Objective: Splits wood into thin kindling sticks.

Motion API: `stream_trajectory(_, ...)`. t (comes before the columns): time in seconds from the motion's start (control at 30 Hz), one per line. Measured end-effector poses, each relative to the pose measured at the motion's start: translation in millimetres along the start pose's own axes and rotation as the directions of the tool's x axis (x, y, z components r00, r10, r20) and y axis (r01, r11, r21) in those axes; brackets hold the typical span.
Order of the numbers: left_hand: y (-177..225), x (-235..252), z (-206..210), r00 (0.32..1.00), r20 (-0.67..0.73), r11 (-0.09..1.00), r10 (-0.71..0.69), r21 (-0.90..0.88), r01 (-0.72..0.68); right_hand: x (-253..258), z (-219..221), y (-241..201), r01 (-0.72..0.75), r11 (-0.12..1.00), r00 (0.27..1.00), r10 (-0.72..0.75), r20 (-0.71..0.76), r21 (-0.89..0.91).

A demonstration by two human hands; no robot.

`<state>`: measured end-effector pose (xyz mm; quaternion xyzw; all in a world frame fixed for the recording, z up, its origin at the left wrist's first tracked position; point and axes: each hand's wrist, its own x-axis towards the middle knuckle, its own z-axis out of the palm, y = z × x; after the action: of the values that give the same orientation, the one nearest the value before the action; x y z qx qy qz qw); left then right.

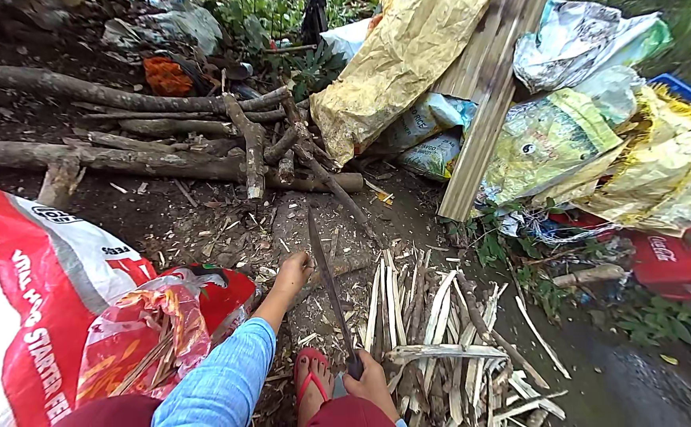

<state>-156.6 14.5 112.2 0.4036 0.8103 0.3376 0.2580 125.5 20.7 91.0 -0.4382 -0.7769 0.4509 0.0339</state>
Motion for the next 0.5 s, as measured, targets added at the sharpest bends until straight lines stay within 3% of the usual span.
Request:
stream_trajectory(0.17, -5, 1, 1, 1.000, -0.004, 1.000, 0.020, 0.011, -0.020, 10, 3, 3, -0.081, 0.996, 0.995, 0.083, 0.051, -0.032)
stream_trajectory(0.37, -7, 3, -2, 1.000, 0.001, 1.000, 0.028, 0.001, -0.028, 21, 15, 17, -0.176, 0.976, 0.957, 0.201, 0.210, -0.131)
stream_trajectory(0.5, -5, 4, -1, 0.996, -0.045, 0.996, 0.081, -0.032, -0.082, 17, 18, 24, -0.216, 0.965, 0.946, 0.245, 0.214, -0.150)
